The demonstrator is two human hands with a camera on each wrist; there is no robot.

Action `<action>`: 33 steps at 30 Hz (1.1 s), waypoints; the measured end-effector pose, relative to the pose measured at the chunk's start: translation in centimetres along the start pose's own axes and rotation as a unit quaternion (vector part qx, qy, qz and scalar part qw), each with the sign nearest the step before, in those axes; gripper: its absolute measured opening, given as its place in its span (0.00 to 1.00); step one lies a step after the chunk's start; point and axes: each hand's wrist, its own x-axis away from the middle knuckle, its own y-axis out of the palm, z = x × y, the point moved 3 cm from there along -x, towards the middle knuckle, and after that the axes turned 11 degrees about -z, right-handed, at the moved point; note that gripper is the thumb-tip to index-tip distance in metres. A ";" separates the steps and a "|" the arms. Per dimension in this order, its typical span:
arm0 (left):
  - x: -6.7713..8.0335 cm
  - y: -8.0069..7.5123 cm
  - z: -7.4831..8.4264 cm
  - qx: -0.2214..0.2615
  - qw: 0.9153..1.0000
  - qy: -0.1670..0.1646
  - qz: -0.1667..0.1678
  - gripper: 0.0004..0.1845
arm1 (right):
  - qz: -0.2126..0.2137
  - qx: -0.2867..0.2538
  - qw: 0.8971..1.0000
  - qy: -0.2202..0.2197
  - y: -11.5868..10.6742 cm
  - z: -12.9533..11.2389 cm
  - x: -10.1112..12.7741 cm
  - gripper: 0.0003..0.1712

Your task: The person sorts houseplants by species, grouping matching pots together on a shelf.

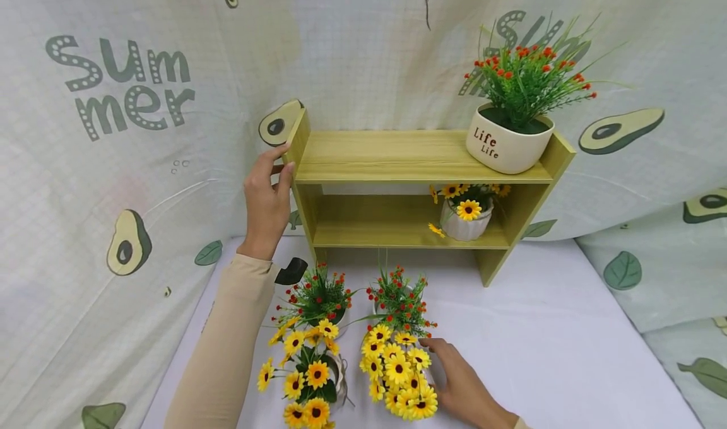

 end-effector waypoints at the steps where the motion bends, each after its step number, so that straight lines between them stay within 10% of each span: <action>1: 0.0 0.0 0.0 -0.001 1.000 -0.002 0.000 0.18 | -0.017 -0.016 1.000 -0.008 0.1 -0.1 0.2 0.42; 8: 0.1 0.0 0.0 -0.002 1.000 -0.009 0.000 0.19 | -0.140 -0.163 0.976 -0.043 1.2 -0.6 0.6 0.47; 13: 0.1 0.0 0.0 -0.004 1.000 -0.008 -0.001 0.19 | -0.152 -0.241 0.955 -0.078 2.2 -1.2 0.2 0.45; 23: 0.1 0.0 0.1 0.004 1.000 -0.014 0.000 0.19 | -0.132 -0.202 0.970 -0.033 2.0 -1.3 0.6 0.53; 33: 0.1 0.1 0.1 0.007 1.000 -0.014 0.002 0.19 | -0.108 -0.255 0.961 -0.008 1.8 -1.5 0.8 0.56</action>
